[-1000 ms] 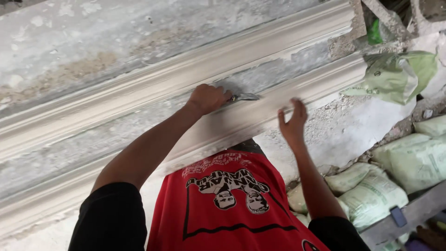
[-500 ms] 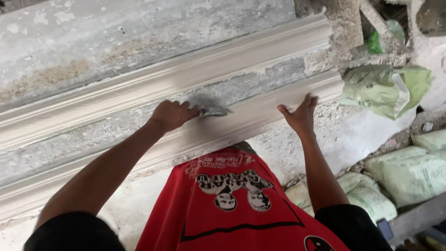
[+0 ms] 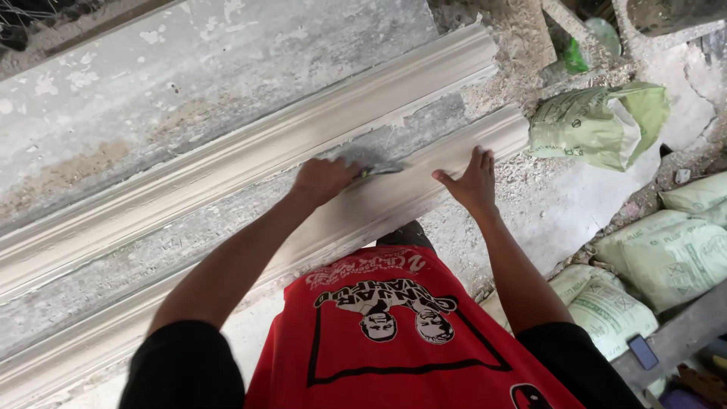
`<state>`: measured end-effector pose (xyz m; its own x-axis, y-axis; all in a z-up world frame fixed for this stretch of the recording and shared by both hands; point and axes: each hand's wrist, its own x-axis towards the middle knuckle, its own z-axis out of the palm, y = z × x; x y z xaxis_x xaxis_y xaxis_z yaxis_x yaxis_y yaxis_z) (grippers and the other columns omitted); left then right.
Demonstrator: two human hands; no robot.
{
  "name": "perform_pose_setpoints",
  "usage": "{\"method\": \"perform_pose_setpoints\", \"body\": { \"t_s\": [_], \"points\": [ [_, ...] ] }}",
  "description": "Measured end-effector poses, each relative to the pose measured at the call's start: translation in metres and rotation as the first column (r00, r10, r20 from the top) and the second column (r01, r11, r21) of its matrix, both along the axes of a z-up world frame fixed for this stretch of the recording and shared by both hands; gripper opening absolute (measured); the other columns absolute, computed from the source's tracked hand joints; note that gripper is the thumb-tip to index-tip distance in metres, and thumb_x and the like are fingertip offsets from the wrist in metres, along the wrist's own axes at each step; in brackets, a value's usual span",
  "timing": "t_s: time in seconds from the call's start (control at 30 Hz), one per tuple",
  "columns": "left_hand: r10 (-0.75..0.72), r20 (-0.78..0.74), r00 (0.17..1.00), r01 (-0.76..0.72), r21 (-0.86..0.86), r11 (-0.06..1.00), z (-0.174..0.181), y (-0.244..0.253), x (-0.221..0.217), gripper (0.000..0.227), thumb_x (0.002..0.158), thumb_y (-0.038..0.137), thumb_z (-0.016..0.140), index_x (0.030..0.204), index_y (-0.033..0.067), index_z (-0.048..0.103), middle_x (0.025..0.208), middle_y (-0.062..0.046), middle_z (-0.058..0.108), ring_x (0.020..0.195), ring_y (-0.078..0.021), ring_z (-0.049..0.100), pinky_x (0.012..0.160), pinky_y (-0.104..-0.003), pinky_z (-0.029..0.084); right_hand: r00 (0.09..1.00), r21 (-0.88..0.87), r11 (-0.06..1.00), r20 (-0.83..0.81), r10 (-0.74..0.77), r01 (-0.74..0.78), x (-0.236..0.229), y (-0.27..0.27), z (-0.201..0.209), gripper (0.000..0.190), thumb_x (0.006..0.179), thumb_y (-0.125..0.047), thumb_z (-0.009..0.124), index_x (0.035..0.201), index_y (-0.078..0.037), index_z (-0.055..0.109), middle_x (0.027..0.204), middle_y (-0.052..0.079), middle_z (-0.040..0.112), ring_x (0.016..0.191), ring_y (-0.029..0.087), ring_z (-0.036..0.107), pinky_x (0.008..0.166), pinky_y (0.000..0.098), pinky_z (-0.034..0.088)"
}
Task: Shaping and smoothing a plaster cornice molding using specialized scrapers and putty knives.
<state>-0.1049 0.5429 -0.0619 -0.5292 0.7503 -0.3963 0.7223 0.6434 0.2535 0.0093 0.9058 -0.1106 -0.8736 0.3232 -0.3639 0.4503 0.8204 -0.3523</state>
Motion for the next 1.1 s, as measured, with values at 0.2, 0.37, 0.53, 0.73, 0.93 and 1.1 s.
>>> {"method": "perform_pose_setpoints", "body": {
  "t_s": [0.2, 0.37, 0.53, 0.73, 0.93, 1.1],
  "points": [
    [-0.05, -0.067, 0.996, 0.045, -0.076, 0.996, -0.006, 0.0, -0.005, 0.051, 0.099, 0.015, 0.051, 0.149, 0.0228, 0.047, 0.106, -0.012, 0.065, 0.066, -0.0288, 0.07, 0.05, -0.044, 0.055, 0.995, 0.105, 0.99, 0.04, 0.092, -0.096, -0.006, 0.001, 0.012, 0.131, 0.08, -0.08, 0.073, 0.154, 0.016, 0.024, 0.153, 0.048, 0.025, 0.148, 0.058, 0.022, 0.117, 0.0579, 0.031],
    [-0.024, -0.1, 0.995, 0.025, 0.0, 1.0, -0.031, 0.104, -0.026, 0.042, 0.1, 0.02, 0.053, 0.143, 0.0207, 0.051, 0.102, -0.012, 0.067, 0.074, -0.0305, 0.071, 0.057, -0.045, 0.055, 0.994, 0.028, 0.996, 0.077, 0.082, -0.085, -0.022, 0.055, 0.034, 0.095, 0.086, -0.062, 0.073, 0.149, 0.002, 0.041, 0.144, 0.035, 0.044, 0.134, 0.049, 0.046, 0.105, 0.0563, 0.046],
    [-0.016, -0.064, 0.998, 0.016, -0.001, 1.0, -0.029, 0.204, -0.053, 0.046, 0.094, 0.015, 0.054, 0.14, 0.0187, 0.053, 0.105, -0.012, 0.068, 0.079, -0.0335, 0.072, 0.062, -0.047, 0.057, 0.996, 0.001, 0.998, -0.062, 0.06, -0.06, -0.029, 0.156, -0.005, 0.068, 0.096, -0.048, 0.072, 0.146, -0.007, 0.049, 0.139, 0.025, 0.052, 0.129, 0.045, 0.052, 0.106, 0.0556, 0.047],
    [0.053, -0.046, 0.998, -0.053, 0.006, 0.999, -0.033, 0.26, -0.062, 0.034, 0.103, 0.022, 0.053, 0.136, 0.0175, 0.056, 0.105, -0.013, 0.07, 0.087, -0.034, 0.072, 0.068, -0.048, 0.057, 0.957, -0.163, 0.974, -0.266, 0.112, -0.159, -0.044, 0.213, -0.039, 0.082, 0.09, -0.043, 0.081, 0.144, 0.008, 0.045, 0.138, 0.035, 0.048, 0.122, 0.051, 0.047, 0.096, 0.0579, 0.044],
    [0.03, -0.056, 0.998, -0.032, -0.037, 0.999, -0.01, 0.257, -0.057, 0.043, 0.099, 0.014, 0.052, 0.142, 0.0189, 0.052, 0.102, -0.016, 0.069, 0.079, -0.0338, 0.073, 0.064, -0.048, 0.057, 0.999, -0.449, 0.892, 0.002, 0.046, -0.04, -0.048, 0.22, -0.053, 0.061, 0.093, -0.044, 0.074, 0.129, 0.001, 0.056, 0.108, 0.019, 0.071, 0.095, 0.031, 0.07, 0.082, 0.0437, 0.055],
    [0.036, -0.081, 0.996, -0.042, -0.068, 0.997, -0.026, 0.287, -0.064, 0.044, 0.094, 0.01, 0.055, 0.137, 0.0175, 0.053, 0.106, -0.015, 0.068, 0.078, -0.0324, 0.073, 0.063, -0.047, 0.058, 0.993, -0.46, 0.881, -0.016, 0.118, -0.112, -0.053, 0.226, -0.064, 0.05, 0.092, -0.041, 0.076, 0.113, 0.001, 0.057, 0.096, 0.018, 0.069, 0.084, 0.028, 0.067, 0.074, 0.0421, 0.053]
  ]
}}
